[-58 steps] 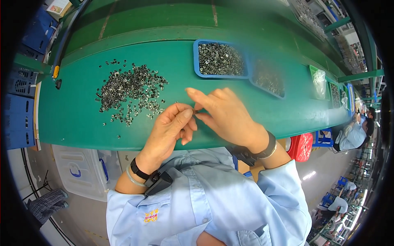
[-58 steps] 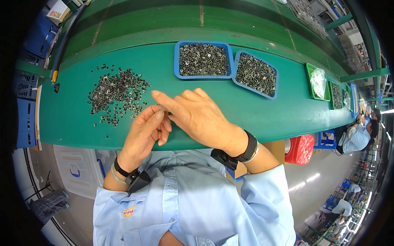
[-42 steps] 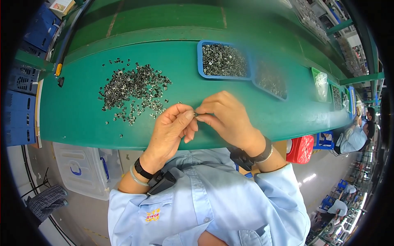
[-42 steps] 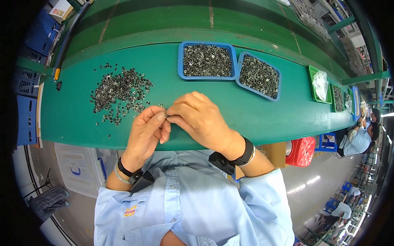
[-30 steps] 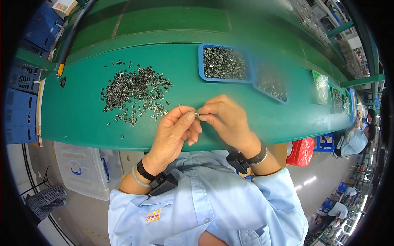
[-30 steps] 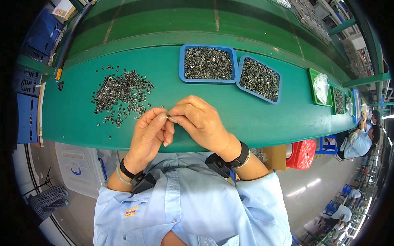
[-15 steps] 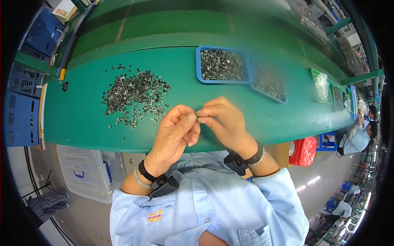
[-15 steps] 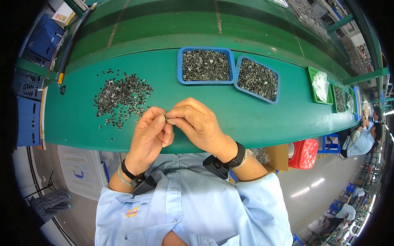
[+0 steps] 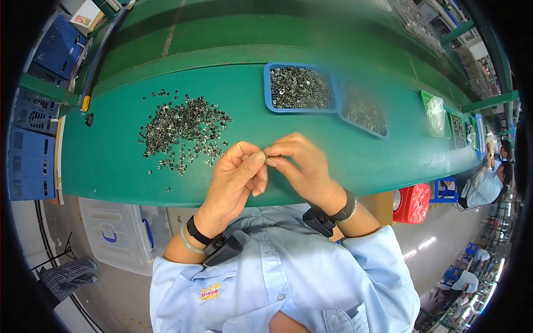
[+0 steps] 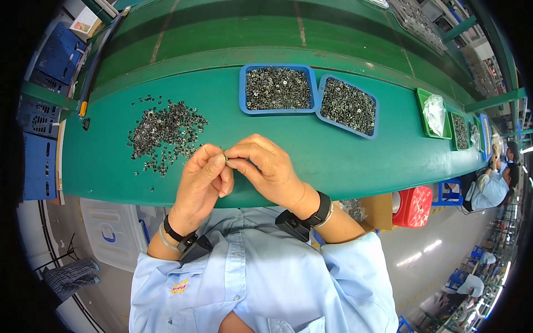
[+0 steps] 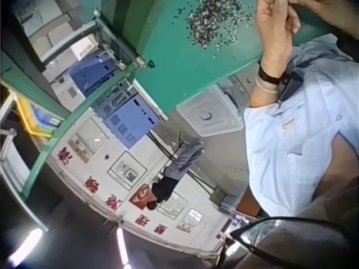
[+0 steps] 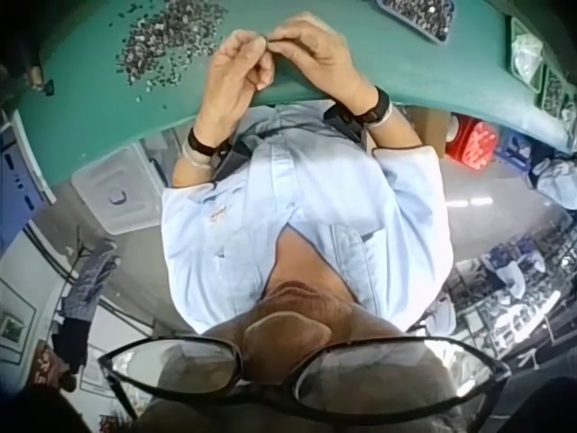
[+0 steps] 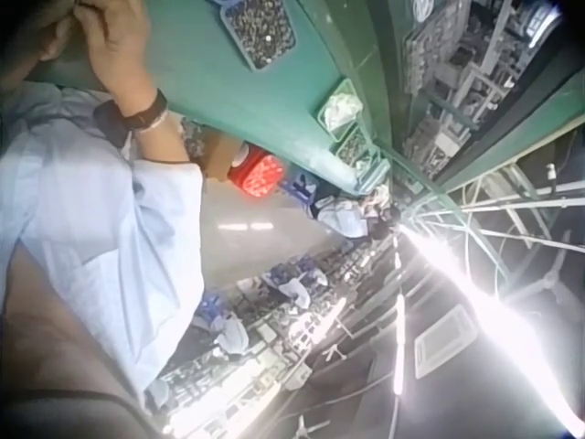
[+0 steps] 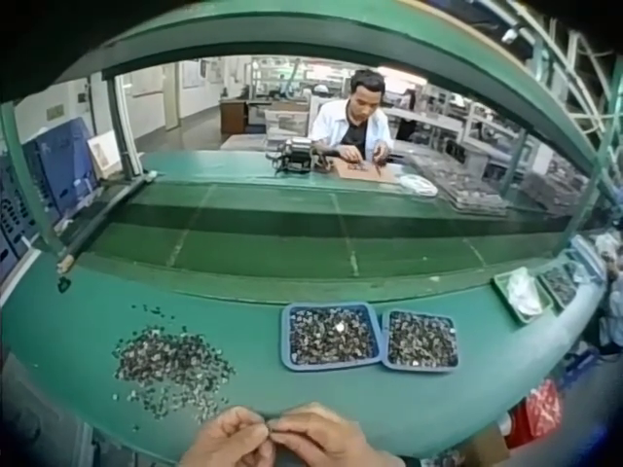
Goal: The person picks up small metal components from a pile on the table and from a blue tray, fits them together by hand, and places the assembled pieces into a second blue tray.
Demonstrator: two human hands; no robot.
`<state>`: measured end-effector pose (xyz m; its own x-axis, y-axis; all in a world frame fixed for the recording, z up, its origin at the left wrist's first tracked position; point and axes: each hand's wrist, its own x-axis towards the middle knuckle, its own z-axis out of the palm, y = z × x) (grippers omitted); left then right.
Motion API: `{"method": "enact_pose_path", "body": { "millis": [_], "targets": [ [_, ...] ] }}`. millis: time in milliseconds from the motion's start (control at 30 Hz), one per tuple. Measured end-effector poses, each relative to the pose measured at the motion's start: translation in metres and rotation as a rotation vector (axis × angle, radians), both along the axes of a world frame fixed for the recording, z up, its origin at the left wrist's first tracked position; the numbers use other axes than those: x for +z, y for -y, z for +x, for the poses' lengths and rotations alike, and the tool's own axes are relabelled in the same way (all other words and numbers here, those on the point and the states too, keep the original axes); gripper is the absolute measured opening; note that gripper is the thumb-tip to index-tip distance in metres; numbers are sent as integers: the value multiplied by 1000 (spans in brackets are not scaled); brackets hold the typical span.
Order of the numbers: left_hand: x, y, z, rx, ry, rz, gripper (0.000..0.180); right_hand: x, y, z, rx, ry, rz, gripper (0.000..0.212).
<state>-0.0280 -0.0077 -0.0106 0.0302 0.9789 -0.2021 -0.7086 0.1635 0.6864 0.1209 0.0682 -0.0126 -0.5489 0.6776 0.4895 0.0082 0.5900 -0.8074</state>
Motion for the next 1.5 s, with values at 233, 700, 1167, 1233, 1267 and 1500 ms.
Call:
{"method": "enact_pose_path", "body": {
  "millis": [233, 700, 1167, 1233, 1267, 1500],
  "targets": [
    [8, 1, 1, -23, 38, 32, 15, 4, 6, -1, 111, -184, -439, 14],
    [0, 7, -2, -101, 206, 54, 19, 11, 9, -3, 69, -98, -171, 12],
    [-2, 12, -7, -147, 208, 36, 18, 18, 6, 0, 62, 58, 68, 13],
    [-2, 11, -8, -160, 204, 34, 18, 17, 5, 1, 72, 72, 87, 13],
    [-3, 11, -8, -174, 201, 34, 17, 17, 5, 2, 76, 80, 96, 13],
    [2, 8, -10, -186, 148, -32, 19, 7, 4, 3, 50, 82, 80, 14]
  ]
}}
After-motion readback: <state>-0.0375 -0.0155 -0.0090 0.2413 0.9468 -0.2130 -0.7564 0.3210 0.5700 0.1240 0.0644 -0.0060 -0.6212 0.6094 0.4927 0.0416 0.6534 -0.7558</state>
